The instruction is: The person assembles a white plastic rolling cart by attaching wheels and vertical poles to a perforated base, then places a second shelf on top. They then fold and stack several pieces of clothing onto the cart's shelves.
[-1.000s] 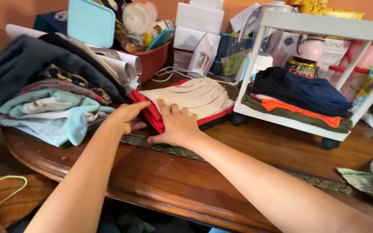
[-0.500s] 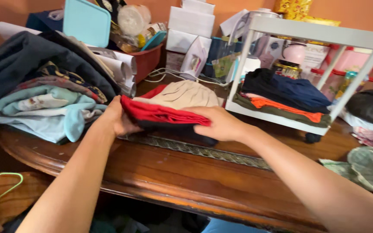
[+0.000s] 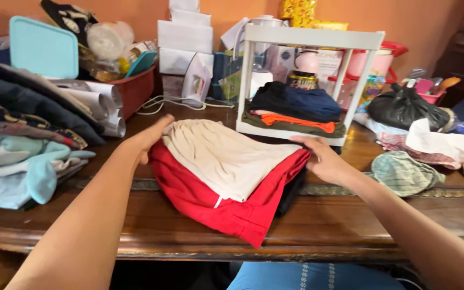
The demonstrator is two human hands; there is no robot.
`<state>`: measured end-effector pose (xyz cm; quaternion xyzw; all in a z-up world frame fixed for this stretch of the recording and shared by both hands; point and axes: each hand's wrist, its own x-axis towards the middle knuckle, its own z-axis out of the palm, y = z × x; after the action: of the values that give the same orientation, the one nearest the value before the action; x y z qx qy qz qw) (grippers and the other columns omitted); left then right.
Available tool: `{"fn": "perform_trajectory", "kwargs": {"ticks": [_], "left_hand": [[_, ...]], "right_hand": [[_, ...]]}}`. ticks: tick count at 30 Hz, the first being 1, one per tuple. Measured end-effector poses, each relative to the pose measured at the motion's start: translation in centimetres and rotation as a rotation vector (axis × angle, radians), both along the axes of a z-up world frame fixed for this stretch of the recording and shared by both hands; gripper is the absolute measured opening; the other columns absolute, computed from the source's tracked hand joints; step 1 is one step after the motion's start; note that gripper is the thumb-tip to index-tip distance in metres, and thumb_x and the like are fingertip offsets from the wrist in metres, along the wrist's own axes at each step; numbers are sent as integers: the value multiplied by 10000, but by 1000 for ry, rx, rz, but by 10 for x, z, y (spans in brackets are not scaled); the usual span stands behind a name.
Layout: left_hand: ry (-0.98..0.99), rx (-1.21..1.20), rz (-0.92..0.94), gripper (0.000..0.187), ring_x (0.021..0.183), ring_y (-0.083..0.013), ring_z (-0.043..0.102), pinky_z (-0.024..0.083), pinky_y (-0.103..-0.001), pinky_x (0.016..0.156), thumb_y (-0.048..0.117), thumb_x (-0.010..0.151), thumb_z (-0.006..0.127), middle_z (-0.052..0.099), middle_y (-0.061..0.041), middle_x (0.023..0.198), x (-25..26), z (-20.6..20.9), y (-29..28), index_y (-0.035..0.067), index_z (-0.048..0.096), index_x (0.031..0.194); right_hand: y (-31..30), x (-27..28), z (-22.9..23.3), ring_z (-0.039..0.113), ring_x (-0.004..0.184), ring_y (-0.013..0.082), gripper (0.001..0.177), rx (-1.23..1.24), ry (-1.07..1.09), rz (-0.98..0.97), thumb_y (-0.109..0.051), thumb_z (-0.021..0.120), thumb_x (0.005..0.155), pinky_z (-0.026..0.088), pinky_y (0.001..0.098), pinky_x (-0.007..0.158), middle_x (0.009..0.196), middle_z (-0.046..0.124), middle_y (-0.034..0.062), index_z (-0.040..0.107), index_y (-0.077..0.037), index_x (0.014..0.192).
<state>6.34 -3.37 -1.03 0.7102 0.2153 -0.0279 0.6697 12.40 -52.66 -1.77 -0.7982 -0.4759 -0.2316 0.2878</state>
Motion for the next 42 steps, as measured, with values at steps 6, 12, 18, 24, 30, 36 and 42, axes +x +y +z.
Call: {"fn": "perform_trajectory", "kwargs": {"ticks": [6,12,18,24,30,36,42], "left_hand": [[128,184,-68,905,1264,-241,645,529,-435,1036,696,753,701,639,-123,1457,-8,18,-24,104,587,1429],[188,141,-120,789,1091,-258,745,601,-430,924,615,730,741,751,-146,1308,-38,39,-36,100,690,1326],[54,-11,-195,715,1085,-271,731,554,-458,990,549,767,688,744,-141,1304,-59,36,-43,84,685,1309],[-53,-245,-221,667,1092,-284,722,543,-460,1024,500,808,677,742,-156,1290,-69,26,-48,61,665,1309],[-118,-404,-205,642,1074,-306,718,543,-475,1005,478,805,674,742,-166,1254,-93,34,-67,48,672,1281],[-380,-466,-256,642,1108,-301,712,554,-469,1013,436,824,662,722,-181,1276,-117,76,-79,17,626,1309],[-590,-467,-319,585,1101,-287,696,543,-474,1006,451,861,584,710,-142,1258,-109,164,-104,72,608,1306]], "right_hand": [[-7,-28,17,594,763,299,1166,-156,1126,-514,-924,275,865,485,378,515,1013,669,214,670,81,1304],[8,-58,41,721,1100,393,941,81,1384,-366,-768,546,884,611,448,911,1240,553,295,445,7,1409],[29,-70,29,679,1159,191,642,557,1613,-48,-330,831,761,486,398,1083,1359,687,70,627,-119,1332],[32,-108,32,689,1167,157,694,425,1610,73,-352,802,780,501,385,1030,1380,696,17,583,-159,1409],[46,-134,57,686,1159,192,764,472,1497,21,-154,720,797,581,432,978,1337,664,6,428,-300,1488],[39,-129,98,701,1117,193,661,527,1245,52,-86,653,791,587,435,977,1316,669,30,494,-229,1416],[20,-97,169,689,1107,232,459,689,1133,305,-147,598,865,587,462,956,1268,673,82,536,-137,1320]]}}
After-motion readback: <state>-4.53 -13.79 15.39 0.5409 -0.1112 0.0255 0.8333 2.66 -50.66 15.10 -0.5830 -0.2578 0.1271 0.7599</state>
